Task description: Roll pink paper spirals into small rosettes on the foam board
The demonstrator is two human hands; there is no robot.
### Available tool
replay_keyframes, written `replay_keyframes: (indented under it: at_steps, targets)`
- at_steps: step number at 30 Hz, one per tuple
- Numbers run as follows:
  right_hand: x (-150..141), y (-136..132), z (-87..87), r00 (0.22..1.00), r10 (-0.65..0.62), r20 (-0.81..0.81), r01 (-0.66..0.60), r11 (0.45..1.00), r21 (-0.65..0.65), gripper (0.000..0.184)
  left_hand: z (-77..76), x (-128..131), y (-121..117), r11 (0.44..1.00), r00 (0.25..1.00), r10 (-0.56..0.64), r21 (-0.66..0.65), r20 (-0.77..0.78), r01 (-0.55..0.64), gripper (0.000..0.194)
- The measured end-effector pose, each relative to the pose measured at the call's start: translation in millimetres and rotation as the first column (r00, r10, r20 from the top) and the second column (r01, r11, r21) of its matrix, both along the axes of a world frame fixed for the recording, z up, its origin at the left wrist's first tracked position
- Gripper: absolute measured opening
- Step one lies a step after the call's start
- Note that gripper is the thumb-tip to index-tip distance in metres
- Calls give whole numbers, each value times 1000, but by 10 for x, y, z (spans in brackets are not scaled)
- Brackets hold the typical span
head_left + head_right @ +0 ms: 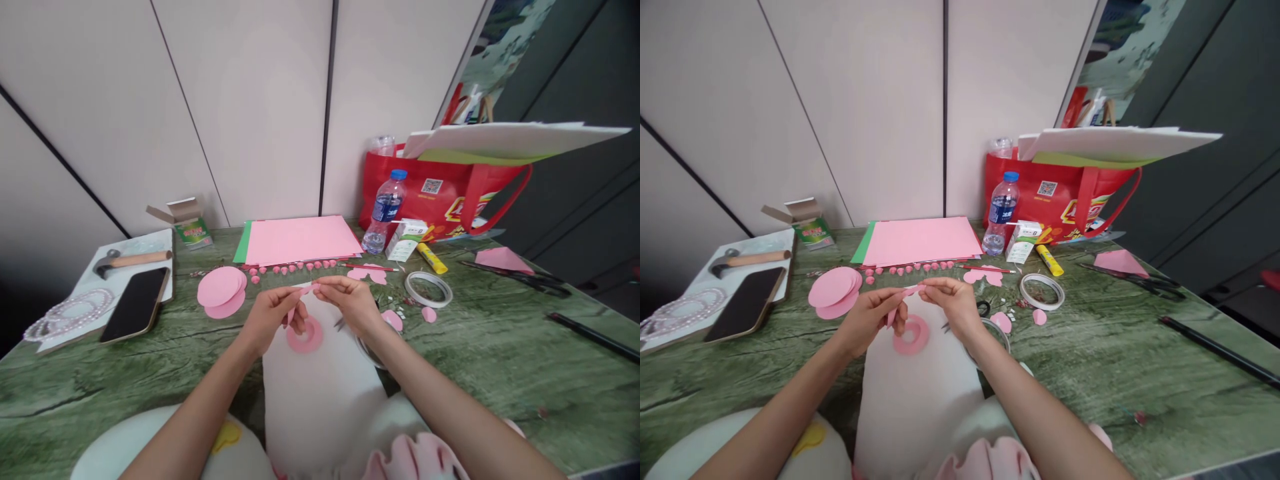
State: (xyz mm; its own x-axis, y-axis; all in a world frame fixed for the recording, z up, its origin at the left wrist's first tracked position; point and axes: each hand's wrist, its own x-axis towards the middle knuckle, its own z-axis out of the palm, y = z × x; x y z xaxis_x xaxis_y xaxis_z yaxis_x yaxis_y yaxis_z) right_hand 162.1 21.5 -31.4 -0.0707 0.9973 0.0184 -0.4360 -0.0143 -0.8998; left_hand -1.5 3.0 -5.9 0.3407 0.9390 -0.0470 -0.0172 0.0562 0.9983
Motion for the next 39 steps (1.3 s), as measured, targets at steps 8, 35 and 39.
replay_keyframes:
  at_steps: [8, 35, 39]
  targets:
    - [0, -5, 19, 1000, -4, -13, 4, 1000, -26, 22, -10, 5, 4, 1000, 1000, -16, 0, -8, 16, 24]
    - [-1, -7, 19, 1000, -13, 12, 14, 999, -32, 23, 18, 31, -5, 1000, 1000, 4, -27, 12, -4, 20]
    - [-10, -11, 27, 1000, -22, -6, 22, 999, -32, 23, 13, 23, -3, 1000, 1000, 4, 2, -1, -4, 22]
